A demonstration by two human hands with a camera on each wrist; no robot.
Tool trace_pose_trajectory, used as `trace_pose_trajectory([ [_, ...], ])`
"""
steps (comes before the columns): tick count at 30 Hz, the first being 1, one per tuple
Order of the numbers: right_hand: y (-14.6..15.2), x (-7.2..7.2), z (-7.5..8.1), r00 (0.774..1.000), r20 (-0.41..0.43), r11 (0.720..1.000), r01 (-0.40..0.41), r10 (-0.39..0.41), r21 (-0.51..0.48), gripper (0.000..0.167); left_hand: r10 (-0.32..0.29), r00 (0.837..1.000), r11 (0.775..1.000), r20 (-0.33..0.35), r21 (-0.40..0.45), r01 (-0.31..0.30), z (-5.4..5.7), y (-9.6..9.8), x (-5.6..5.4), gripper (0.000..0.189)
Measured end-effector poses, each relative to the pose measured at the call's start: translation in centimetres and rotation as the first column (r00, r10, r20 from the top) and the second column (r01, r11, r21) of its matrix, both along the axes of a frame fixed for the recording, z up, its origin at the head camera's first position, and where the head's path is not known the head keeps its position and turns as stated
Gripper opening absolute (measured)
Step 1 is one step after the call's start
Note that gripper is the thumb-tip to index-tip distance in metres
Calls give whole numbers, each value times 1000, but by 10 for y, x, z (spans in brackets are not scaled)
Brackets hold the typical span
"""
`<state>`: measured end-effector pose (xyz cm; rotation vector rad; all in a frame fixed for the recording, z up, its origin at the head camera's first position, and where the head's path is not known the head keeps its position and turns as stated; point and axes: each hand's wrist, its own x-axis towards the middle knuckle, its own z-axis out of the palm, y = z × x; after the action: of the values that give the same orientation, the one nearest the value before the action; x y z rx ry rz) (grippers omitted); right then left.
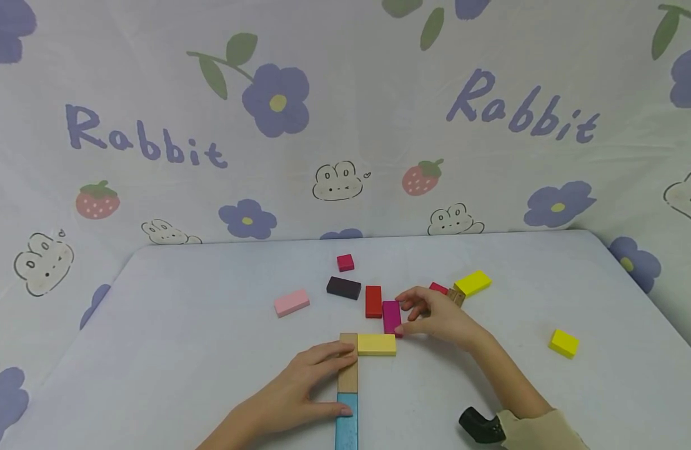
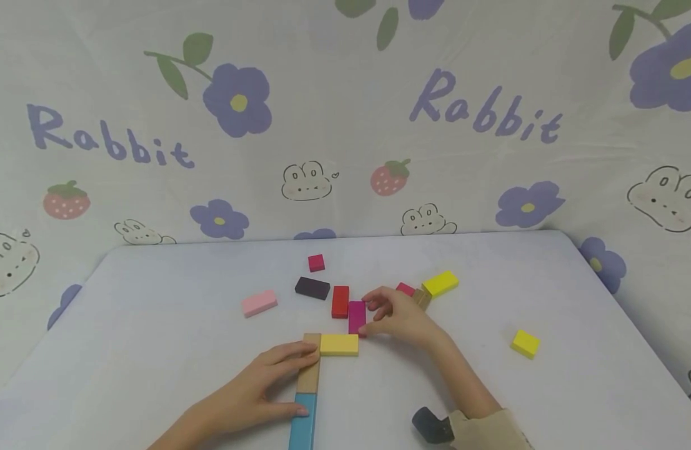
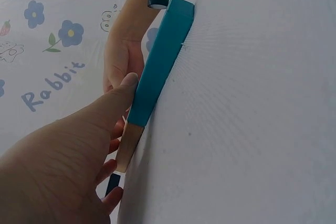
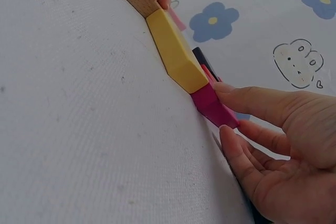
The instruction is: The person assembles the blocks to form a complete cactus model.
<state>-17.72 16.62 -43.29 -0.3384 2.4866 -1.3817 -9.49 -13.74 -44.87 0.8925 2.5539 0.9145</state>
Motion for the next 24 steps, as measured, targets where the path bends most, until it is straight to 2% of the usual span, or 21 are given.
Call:
trace_pose_trajectory([
  [11,5,1,7,1000,14,1000,-10,10,-4,57,-13,1000,1000,-14,14,13,-2,-1,-1,73],
  [18,22,1,19,999,-40,1000,5,-4,22,57,-23,999,999,-29,29,24,-3,-3,0,72],
  [24,43,1,31,996,-77,998,48,-45,47,58,-20,999,999,-26,27,21,-3,-3,0,72],
])
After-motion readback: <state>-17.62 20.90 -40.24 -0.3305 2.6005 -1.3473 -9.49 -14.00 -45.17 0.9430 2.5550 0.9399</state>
